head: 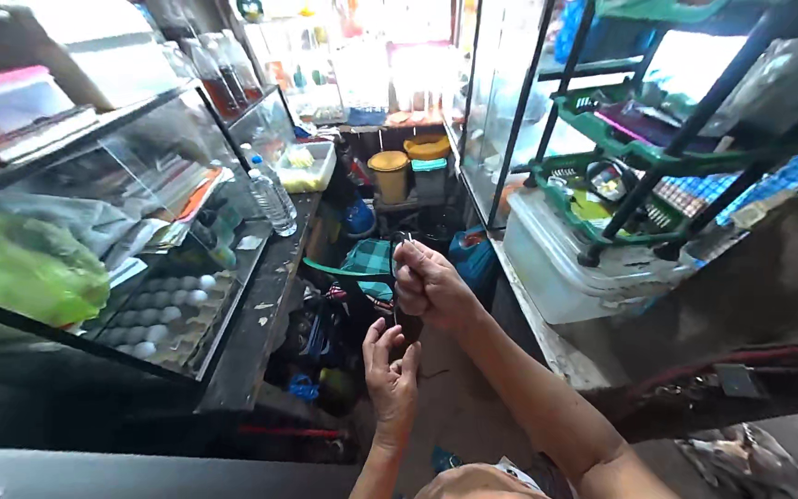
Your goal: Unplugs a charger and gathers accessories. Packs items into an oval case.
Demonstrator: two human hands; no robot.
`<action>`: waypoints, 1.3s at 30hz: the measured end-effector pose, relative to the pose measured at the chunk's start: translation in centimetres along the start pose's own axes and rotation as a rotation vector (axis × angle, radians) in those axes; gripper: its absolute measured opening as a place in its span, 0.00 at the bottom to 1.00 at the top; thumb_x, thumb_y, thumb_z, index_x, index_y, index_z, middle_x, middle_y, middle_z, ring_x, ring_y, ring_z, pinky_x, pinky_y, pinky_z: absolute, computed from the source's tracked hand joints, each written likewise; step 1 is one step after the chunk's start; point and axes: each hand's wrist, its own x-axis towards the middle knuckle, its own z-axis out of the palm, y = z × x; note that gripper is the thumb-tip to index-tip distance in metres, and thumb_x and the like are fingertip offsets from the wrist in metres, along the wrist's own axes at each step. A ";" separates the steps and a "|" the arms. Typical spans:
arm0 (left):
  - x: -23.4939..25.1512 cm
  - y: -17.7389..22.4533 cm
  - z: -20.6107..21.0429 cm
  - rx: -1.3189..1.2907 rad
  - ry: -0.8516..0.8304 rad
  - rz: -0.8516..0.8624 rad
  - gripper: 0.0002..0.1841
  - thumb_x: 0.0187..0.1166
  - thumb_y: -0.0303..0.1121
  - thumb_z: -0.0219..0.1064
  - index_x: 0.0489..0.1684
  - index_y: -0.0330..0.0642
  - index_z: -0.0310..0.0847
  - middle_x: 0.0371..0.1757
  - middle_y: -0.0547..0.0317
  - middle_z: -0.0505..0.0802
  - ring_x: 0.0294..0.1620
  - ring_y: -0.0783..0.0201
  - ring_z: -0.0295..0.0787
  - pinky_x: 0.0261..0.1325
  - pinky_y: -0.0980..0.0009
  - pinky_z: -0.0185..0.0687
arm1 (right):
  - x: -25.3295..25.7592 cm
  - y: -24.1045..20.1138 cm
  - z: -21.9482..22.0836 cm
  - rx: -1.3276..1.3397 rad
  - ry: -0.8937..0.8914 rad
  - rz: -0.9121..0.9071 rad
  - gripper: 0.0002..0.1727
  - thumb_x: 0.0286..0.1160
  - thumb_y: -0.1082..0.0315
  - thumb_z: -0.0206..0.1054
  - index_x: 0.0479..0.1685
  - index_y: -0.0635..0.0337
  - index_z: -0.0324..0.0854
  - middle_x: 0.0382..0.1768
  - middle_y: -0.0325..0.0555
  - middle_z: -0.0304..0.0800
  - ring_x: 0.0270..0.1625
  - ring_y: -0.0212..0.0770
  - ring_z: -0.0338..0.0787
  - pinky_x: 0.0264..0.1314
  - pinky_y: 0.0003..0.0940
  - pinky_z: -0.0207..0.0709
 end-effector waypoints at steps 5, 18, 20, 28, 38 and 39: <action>-1.0 -0.5 -0.3 0.089 0.091 0.274 0.09 0.76 0.28 0.69 0.34 0.28 0.89 0.61 0.45 0.83 0.55 0.83 0.82 0.59 0.90 0.79 | 0.4 -1.2 0.1 0.103 0.010 0.076 0.21 0.97 0.58 0.37 0.37 0.54 0.71 0.14 0.31 0.69 0.11 0.24 0.68 0.15 0.15 0.67; -3.4 2.2 -0.6 0.012 -0.018 0.280 0.07 0.83 0.30 0.66 0.34 0.38 0.85 0.57 0.66 0.85 0.61 0.88 0.79 0.64 0.89 0.78 | 2.1 -2.5 -0.8 0.376 0.245 0.179 0.20 0.97 0.56 0.39 0.40 0.57 0.70 0.15 0.32 0.71 0.10 0.23 0.69 0.11 0.15 0.67; -3.9 1.3 -0.7 -0.009 -0.084 0.252 0.09 0.86 0.33 0.64 0.36 0.40 0.83 0.54 0.67 0.87 0.58 0.87 0.82 0.61 0.88 0.80 | 1.9 -2.8 -0.9 0.398 0.217 0.169 0.21 0.97 0.56 0.38 0.38 0.55 0.69 0.14 0.31 0.70 0.09 0.22 0.67 0.10 0.14 0.65; -3.1 -6.7 -4.2 0.054 -0.540 0.010 0.17 0.88 0.28 0.54 0.51 0.19 0.85 0.29 0.56 0.91 0.31 0.81 0.83 0.42 0.83 0.81 | -3.1 -8.5 -0.9 -0.048 -0.415 0.061 0.15 0.92 0.54 0.49 0.45 0.47 0.80 0.16 0.23 0.72 0.12 0.16 0.67 0.12 0.11 0.63; 6.3 -13.1 -8.2 0.399 -0.806 -0.486 0.17 0.86 0.39 0.63 0.39 0.31 0.88 0.29 0.55 0.88 0.30 0.67 0.82 0.42 0.64 0.82 | -11.9 -12.3 -5.1 -0.292 -0.704 -0.067 0.20 0.92 0.53 0.51 0.52 0.54 0.87 0.21 0.21 0.80 0.18 0.07 0.69 0.18 0.03 0.58; 7.9 -12.2 -7.5 0.451 -0.734 -0.451 0.17 0.86 0.39 0.64 0.37 0.31 0.88 0.29 0.53 0.88 0.29 0.65 0.82 0.42 0.61 0.82 | -11.8 -11.7 -5.6 -0.322 -0.711 0.007 0.20 0.92 0.53 0.51 0.52 0.53 0.87 0.19 0.21 0.76 0.16 0.08 0.67 0.16 0.04 0.56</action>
